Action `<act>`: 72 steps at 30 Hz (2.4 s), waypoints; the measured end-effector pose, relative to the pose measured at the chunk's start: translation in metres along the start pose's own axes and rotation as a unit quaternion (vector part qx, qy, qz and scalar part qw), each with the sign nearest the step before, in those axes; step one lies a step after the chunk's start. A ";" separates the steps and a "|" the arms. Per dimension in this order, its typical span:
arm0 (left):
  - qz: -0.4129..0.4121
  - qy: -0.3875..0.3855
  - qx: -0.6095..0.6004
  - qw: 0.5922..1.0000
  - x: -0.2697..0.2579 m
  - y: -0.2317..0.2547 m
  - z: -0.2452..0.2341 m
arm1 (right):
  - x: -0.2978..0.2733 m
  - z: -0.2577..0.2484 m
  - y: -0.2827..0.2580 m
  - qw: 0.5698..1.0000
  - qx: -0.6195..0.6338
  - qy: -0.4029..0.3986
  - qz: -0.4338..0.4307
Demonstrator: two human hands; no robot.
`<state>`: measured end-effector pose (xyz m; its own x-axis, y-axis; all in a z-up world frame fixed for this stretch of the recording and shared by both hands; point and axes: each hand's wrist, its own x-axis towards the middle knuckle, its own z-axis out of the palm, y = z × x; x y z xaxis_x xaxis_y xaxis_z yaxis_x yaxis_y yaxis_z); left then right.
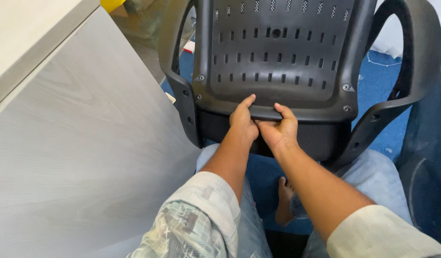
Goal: The person attaches a black plastic backrest to a black office chair seat using a screwdriver and screws. They align the backrest, insert screws into the side holes, and tighten them to secure the backrest to the seat.
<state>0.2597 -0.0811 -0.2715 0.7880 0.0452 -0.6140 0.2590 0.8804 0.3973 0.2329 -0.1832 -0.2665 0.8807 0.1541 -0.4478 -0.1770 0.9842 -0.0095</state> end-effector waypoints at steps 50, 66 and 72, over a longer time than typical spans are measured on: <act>0.551 0.129 0.660 0.494 -0.125 0.140 -0.056 | -0.078 -0.042 -0.247 0.772 -0.631 0.013 -0.082; 0.071 -0.030 0.264 0.962 -0.001 0.189 -0.087 | -0.037 -0.044 -0.283 0.823 -0.564 -0.035 -0.056; 0.044 -0.066 0.275 0.958 0.031 0.207 -0.061 | -0.053 -0.029 -0.293 0.888 -0.454 -0.022 -0.062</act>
<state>0.3031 0.1315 -0.2500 0.8745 0.0153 -0.4849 0.4156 0.4920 0.7650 0.2252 -0.4821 -0.2657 0.9307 0.0721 -0.3585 -0.3419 0.5195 -0.7831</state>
